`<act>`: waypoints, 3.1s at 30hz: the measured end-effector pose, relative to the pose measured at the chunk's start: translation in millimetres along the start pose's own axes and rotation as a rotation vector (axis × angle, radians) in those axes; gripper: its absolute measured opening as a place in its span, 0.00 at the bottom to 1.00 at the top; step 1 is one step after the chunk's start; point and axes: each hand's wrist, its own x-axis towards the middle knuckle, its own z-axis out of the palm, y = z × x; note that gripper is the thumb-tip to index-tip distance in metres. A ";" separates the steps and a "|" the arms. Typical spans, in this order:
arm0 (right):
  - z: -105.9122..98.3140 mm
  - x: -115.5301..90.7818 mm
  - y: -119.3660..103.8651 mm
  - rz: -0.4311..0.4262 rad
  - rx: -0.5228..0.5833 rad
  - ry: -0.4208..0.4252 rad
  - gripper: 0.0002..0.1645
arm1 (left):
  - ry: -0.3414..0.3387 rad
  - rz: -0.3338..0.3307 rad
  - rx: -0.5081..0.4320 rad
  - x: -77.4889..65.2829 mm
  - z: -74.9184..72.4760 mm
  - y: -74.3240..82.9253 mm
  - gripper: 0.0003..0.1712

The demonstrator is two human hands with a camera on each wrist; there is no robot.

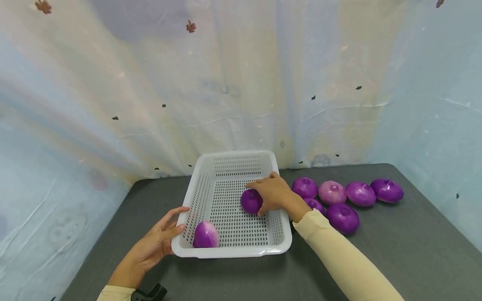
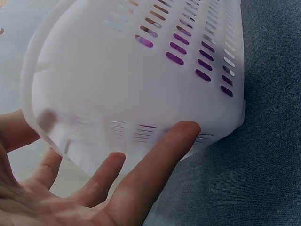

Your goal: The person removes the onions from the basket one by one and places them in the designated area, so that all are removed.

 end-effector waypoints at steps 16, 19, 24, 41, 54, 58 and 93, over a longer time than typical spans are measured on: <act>-1.8 -2.0 -1.8 -0.011 -0.053 -0.037 0.54 | -0.003 -0.006 -0.001 -1.0 1.2 -0.3 0.25; -3.3 -3.4 -2.1 -0.007 -0.009 -0.023 0.54 | -0.007 -0.006 -0.001 -0.7 1.1 -0.4 0.25; -3.1 -3.0 -1.0 -0.005 0.024 -0.009 0.54 | -0.010 -0.002 0.000 -0.7 0.7 -0.3 0.25; -8.0 -7.6 4.8 -0.024 0.255 0.059 0.54 | -0.013 0.002 0.001 -0.6 1.4 -1.0 0.25; -35.5 -28.2 5.0 -0.047 0.470 0.098 0.57 | -0.014 0.000 -0.004 0.1 -0.8 -1.0 0.25; -37.1 -33.6 4.6 -0.029 0.481 0.101 0.56 | -0.018 -0.002 -0.010 -0.1 -0.2 -1.2 0.24; -46.0 -138.2 82.9 0.153 0.343 0.185 0.58 | 0.010 -0.023 -0.019 0.2 2.4 -1.7 0.24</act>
